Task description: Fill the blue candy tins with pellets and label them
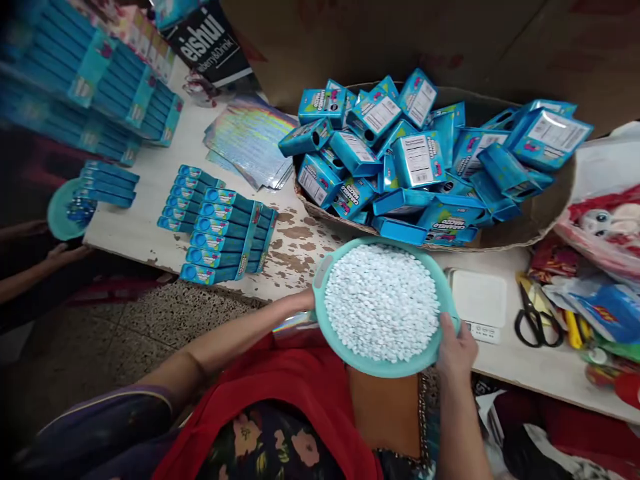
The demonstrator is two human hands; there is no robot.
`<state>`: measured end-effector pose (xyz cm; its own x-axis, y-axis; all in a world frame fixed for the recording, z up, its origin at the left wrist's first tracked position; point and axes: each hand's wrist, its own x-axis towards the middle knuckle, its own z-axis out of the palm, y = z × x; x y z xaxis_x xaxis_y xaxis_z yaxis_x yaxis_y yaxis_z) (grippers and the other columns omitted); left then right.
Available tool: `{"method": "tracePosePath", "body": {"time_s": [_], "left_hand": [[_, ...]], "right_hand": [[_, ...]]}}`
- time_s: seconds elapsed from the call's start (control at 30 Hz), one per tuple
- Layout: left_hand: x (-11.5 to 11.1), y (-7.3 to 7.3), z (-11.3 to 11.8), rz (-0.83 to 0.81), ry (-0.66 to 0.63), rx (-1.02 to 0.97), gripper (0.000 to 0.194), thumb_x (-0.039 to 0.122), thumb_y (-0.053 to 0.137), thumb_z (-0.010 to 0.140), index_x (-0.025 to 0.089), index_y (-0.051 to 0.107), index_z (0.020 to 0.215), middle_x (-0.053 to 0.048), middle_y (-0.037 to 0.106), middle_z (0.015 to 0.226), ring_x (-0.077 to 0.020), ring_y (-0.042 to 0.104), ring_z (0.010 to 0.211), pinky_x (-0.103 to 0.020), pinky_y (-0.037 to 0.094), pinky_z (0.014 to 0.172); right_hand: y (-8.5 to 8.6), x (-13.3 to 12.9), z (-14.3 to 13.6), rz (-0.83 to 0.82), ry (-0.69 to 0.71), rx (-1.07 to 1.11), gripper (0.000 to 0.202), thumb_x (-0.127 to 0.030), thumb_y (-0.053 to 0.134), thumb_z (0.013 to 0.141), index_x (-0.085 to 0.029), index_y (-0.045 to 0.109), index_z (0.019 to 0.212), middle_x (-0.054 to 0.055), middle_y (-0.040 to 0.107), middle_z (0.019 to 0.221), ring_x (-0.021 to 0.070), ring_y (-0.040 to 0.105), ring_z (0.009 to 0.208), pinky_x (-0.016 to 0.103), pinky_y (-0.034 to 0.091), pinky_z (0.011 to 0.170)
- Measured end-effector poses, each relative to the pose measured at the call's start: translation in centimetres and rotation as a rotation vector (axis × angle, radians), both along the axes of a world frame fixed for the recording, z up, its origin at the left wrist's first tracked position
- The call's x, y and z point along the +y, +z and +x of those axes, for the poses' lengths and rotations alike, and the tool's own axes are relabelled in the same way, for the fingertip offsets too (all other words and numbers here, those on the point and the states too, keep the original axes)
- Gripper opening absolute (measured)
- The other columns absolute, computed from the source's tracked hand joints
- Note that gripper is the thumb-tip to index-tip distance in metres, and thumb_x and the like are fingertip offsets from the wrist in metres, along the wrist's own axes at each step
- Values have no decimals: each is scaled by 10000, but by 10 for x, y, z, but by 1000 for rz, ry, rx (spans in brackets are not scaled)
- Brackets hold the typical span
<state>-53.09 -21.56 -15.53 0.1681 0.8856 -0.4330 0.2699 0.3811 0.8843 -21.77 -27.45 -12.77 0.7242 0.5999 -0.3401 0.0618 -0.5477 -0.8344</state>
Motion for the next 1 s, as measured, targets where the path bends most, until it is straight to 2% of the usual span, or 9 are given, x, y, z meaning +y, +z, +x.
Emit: {"method": "tracePosePath", "body": {"time_s": [0.13,0.23,0.33,0.4,0.47,0.53,0.6,0.77,1.0], "left_hand": [[7,0,42,-54,-148,-37,156,206,617,765,101,714,827,-113,730,834,-204,627,782,-330,528,790],[4,13,31,-67,-169,-2,290,126,657,695,120,705,981,-106,731,842,-235,644,813,-379,521,835],[-12,40,-17,-21,-231,-32,491,130,621,724,173,627,1213,-61,725,857,-219,659,829,-361,508,857],[-26,63,-56,35,-278,-98,486,197,564,799,193,578,1285,-41,715,865,-191,657,834,-320,500,853],[-40,86,-91,50,-242,-74,448,254,530,835,200,581,1277,-28,707,883,-170,645,847,-297,487,867],[-55,103,-118,38,-143,-56,428,291,534,833,184,593,1244,-26,706,880,-163,643,853,-293,481,882],[-73,110,-137,28,18,-65,434,324,565,808,157,597,1208,-36,714,867,-165,651,827,-297,495,853],[-124,92,-171,31,481,-108,488,351,660,722,123,590,1148,-90,741,912,-191,676,862,-298,507,806],[-167,59,-198,51,708,-95,382,365,693,635,131,672,936,-48,719,741,-168,644,706,-279,490,681]], "right_hand": [[9,10,62,-104,53,-197,449,-530,712,614,-163,702,873,39,599,668,225,543,594,440,483,598],[44,7,69,-99,157,-668,507,-486,675,699,-176,702,1098,177,670,886,405,618,894,598,464,806],[88,-13,13,263,315,-1084,550,-426,675,781,-260,589,1298,217,636,1166,397,545,1179,564,413,996],[102,-27,-51,418,659,-944,564,-385,668,822,-305,509,1357,149,654,1146,333,603,1118,538,473,968],[96,-32,-118,470,1073,-659,645,-461,665,822,-300,429,1401,124,606,1261,312,577,1177,518,490,975],[75,-27,-171,380,1298,-499,691,-519,668,803,-226,444,1387,154,522,1380,321,500,1277,506,445,1033],[52,-16,-203,261,1455,-417,398,-453,598,875,-208,603,1189,127,659,1188,295,602,1131,498,426,1024],[35,8,-232,74,1678,-274,256,-386,502,929,-220,672,835,53,713,865,189,643,785,290,462,709],[48,22,-271,75,1895,-395,278,-390,492,923,-218,691,836,42,706,822,176,614,749,268,401,669]]}}
